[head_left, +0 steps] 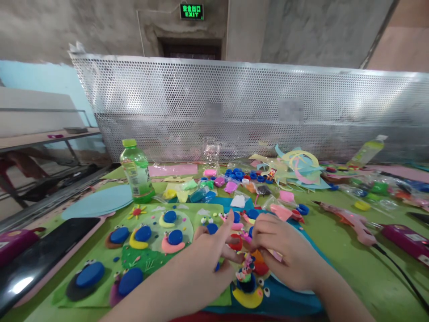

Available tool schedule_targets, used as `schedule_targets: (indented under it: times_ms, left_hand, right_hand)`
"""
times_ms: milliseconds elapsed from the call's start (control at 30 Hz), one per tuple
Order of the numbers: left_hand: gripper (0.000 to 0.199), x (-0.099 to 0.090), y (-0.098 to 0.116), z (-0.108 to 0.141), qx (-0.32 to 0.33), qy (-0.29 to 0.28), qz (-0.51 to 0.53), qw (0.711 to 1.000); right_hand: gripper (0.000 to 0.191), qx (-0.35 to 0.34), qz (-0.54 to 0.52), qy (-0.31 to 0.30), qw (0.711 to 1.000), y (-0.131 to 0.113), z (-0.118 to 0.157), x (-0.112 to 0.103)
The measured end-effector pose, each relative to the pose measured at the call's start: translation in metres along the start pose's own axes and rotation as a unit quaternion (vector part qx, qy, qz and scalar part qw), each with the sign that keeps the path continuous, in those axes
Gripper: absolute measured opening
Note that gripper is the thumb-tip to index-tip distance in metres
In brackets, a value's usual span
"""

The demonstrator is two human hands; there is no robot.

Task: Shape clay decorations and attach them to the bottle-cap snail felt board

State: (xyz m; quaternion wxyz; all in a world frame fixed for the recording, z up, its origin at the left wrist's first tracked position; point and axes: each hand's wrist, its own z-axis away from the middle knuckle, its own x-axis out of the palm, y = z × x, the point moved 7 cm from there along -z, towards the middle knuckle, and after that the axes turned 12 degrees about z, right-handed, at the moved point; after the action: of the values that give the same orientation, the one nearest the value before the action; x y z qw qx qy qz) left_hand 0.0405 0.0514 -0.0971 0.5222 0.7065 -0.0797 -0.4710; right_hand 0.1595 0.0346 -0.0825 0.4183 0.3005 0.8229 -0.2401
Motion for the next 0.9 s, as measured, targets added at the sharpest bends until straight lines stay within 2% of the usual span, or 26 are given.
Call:
schedule_targets:
  times_ms: [133,467,633,900]
  left_hand:
    - [0.071,0.0038,-0.0011,-0.0017,-0.009,-0.013,0.019,1.0]
    - [0.076,-0.0028,0.0038,-0.0029,0.002,0.006,0.003,1.0]
    - [0.072,0.0005,0.0015,-0.0031,0.022,0.0,-0.005,1.0]
    - [0.071,0.0004,-0.0016,-0.0018,-0.019,-0.015,-0.013,1.0]
  right_hand:
    - [0.022,-0.004,-0.003,-0.002,1.0,-0.0039,-0.0016,-0.0007]
    - [0.024,0.021,-0.003,-0.007,1.0,0.0032,0.0023,0.0024]
    - [0.021,0.01,-0.008,-0.011,1.0,0.0001,-0.0001,0.0014]
    - [0.02,0.007,-0.01,-0.01,1.0,-0.0004,0.0013,0.0018]
